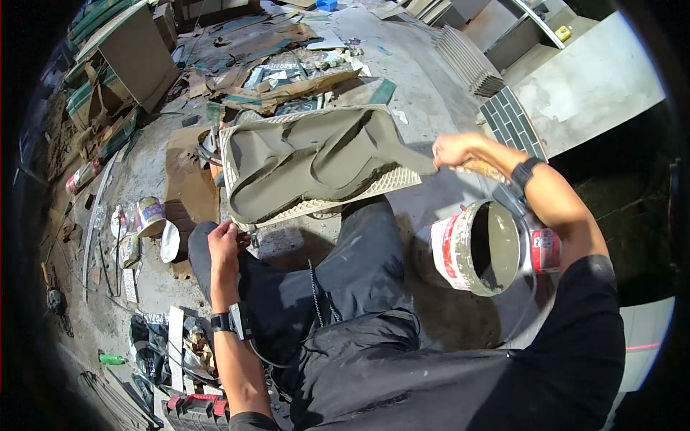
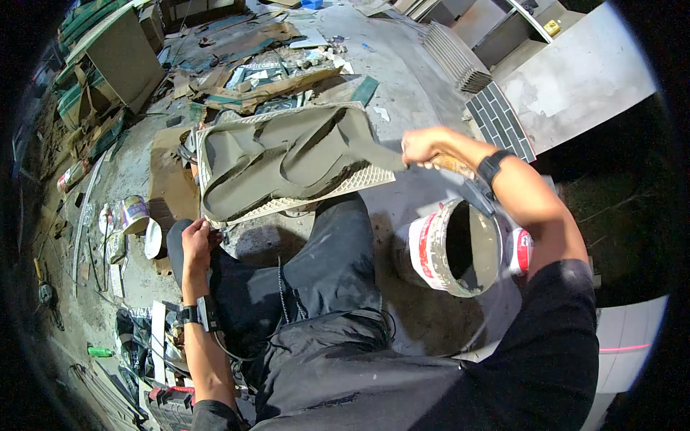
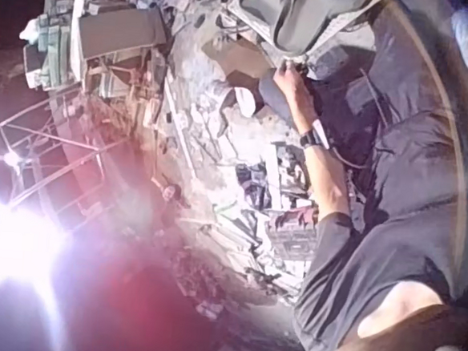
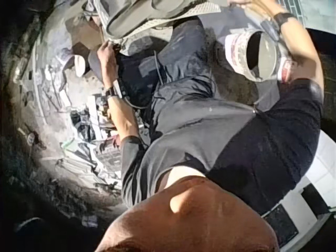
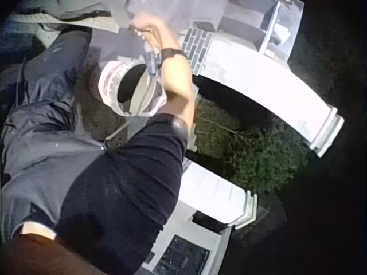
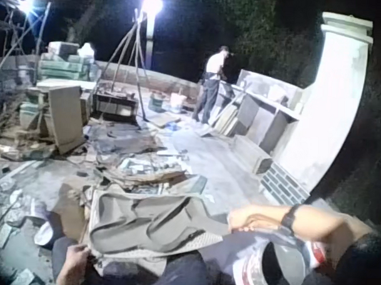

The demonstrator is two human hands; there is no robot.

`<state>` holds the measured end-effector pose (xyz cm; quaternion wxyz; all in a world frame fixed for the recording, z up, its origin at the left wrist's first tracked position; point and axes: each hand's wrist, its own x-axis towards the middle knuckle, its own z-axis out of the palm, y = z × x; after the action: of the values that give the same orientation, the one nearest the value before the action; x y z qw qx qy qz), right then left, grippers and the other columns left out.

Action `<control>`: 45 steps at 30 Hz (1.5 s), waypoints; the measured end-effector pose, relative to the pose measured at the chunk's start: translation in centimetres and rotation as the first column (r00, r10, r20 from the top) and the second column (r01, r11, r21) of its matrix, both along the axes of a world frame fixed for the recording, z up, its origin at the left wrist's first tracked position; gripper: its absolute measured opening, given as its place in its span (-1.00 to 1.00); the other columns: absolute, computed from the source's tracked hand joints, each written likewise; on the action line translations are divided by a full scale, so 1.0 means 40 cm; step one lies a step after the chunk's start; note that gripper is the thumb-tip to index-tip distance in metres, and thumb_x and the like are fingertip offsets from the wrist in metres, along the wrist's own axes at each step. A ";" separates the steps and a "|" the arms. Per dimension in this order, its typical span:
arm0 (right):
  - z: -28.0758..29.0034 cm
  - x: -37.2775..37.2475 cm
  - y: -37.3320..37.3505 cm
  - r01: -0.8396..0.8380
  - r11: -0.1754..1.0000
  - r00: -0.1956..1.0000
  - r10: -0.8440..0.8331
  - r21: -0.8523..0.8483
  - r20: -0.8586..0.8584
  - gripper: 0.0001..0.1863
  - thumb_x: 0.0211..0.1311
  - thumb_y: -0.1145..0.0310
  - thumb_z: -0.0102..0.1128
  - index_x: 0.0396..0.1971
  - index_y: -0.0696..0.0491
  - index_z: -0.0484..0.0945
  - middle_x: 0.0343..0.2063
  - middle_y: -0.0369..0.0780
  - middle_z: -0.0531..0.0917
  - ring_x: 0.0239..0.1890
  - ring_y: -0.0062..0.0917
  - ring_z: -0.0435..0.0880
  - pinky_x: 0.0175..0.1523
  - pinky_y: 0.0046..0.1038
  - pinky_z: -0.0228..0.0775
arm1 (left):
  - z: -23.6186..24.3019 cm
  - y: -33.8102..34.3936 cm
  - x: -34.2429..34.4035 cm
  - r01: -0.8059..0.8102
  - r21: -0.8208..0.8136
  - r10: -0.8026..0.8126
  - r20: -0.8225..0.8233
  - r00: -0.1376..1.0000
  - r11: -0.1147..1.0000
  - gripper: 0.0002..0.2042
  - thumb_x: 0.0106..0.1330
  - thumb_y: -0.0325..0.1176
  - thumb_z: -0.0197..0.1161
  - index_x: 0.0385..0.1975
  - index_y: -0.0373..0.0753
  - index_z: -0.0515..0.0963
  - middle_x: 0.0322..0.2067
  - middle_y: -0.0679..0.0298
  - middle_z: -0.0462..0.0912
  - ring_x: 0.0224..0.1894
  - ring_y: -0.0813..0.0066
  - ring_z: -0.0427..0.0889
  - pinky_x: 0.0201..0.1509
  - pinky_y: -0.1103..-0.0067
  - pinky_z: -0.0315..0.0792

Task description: Applying mortar to a tile and attaching it to a curved wall using a laser level guide.

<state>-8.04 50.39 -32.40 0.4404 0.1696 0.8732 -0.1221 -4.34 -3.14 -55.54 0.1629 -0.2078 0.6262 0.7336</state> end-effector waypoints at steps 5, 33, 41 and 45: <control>0.023 0.164 -0.074 0.332 0.936 0.943 -0.333 -0.114 0.011 -0.82 0.33 0.36 0.17 -0.40 0.16 0.51 -0.70 -0.29 0.46 -0.77 -0.60 0.38 -0.69 -0.41 0.33 | -0.014 0.000 0.000 -0.024 0.031 0.024 -0.003 1.000 0.999 -0.72 0.53 -0.42 0.03 0.09 -0.38 0.57 -0.36 0.29 0.64 -0.43 0.52 0.64 -0.33 0.55 0.61; -0.225 0.445 -0.167 0.170 0.984 0.729 -0.084 0.062 -0.679 -0.69 0.32 0.25 0.17 -0.29 0.24 0.46 -0.52 0.14 0.65 -0.39 0.13 0.69 -0.32 0.01 0.53 | 0.019 -0.007 -0.031 0.049 -0.070 -0.039 0.147 0.988 0.996 -0.82 0.52 -0.43 0.05 -0.17 -0.41 0.56 -0.39 0.25 0.59 -0.47 0.46 0.61 -0.43 0.58 0.54; -0.389 0.448 -0.219 0.177 0.982 0.543 -0.156 -0.069 -0.825 -0.75 0.34 0.29 0.20 -0.31 0.15 0.39 -0.64 0.05 0.62 -0.55 0.00 0.69 -0.49 -0.12 0.49 | 0.019 -0.017 -0.044 0.126 -0.140 -0.109 0.127 0.986 0.982 -0.81 0.53 -0.44 0.04 -0.15 -0.43 0.54 -0.40 0.23 0.60 -0.48 0.47 0.60 -0.42 0.57 0.53; -0.482 0.450 -0.248 0.191 0.977 0.449 -0.176 -0.099 -0.876 -0.75 0.36 0.24 0.21 -0.33 0.09 0.40 -0.60 0.00 0.65 -0.52 -0.04 0.70 -0.45 -0.13 0.53 | 0.030 -0.005 -0.044 0.093 -0.133 -0.068 0.181 0.981 0.987 -0.82 0.54 -0.42 0.04 -0.16 -0.41 0.53 -0.41 0.22 0.59 -0.48 0.46 0.60 -0.43 0.56 0.51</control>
<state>9.96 40.46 -51.70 -0.0881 0.1789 0.9519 -0.2324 -6.11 -3.34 -54.35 0.2322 -0.2573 0.6674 0.6591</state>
